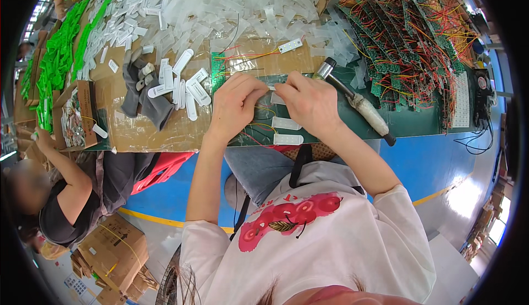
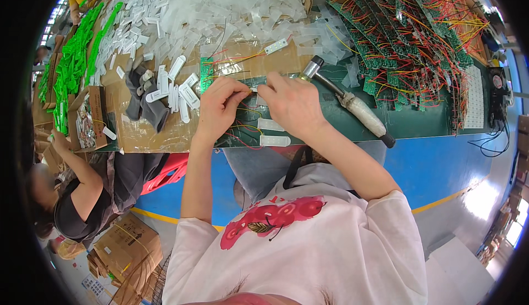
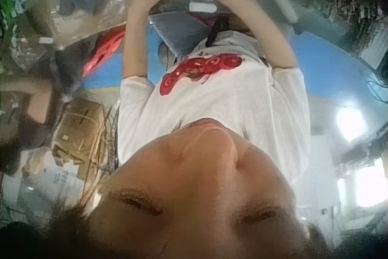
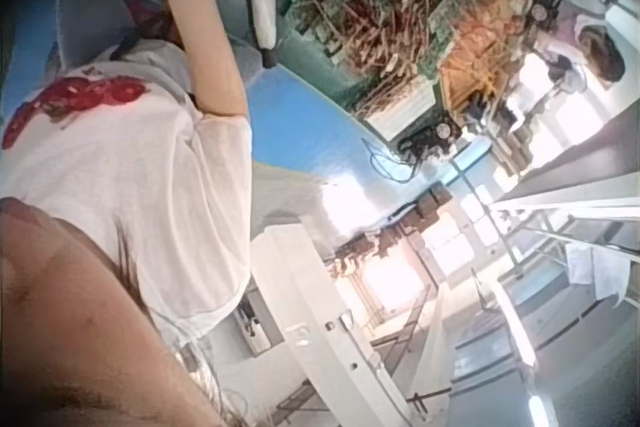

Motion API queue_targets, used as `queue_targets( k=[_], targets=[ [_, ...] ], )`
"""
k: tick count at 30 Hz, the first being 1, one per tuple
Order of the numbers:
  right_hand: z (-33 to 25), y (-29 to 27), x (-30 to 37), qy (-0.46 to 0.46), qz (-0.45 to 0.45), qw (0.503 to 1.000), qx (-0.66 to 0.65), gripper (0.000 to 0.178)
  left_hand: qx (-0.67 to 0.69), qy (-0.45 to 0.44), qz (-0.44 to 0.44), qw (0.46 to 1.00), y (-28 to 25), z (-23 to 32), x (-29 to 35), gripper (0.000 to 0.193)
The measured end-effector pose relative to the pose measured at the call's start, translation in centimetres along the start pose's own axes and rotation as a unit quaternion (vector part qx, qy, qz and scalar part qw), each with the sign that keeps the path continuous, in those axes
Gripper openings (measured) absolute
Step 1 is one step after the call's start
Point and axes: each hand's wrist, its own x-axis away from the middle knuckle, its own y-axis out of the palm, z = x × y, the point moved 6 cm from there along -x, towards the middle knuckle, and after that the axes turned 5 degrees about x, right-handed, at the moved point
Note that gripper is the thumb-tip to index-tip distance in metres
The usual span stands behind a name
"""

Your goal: Assembling electronic components by attaching plastic housings to LED strips and using a small hammer to secure them.

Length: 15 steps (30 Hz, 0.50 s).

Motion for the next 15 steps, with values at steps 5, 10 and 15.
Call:
queue_targets(
  k=[5,10,15],
  targets=[
    [1.6,0.8,-0.6,-0.005,-0.052,0.996,-0.071,0.015,-0.054,-0.067,0.002,0.996,0.0,-0.7,0.3,0.008],
    [5.9,-1.6,-5.8,0.028,-0.002,0.999,0.031,0.022,-0.091,-0.066,0.039,0.993,-0.4,0.1,-1.0,0.013],
    [6.4,1.0,-6.8,-0.004,-0.102,0.987,0.127,0.019,-0.143,-0.009,0.095,0.985,0.3,0.0,-4.2,0.013]
  ],
)
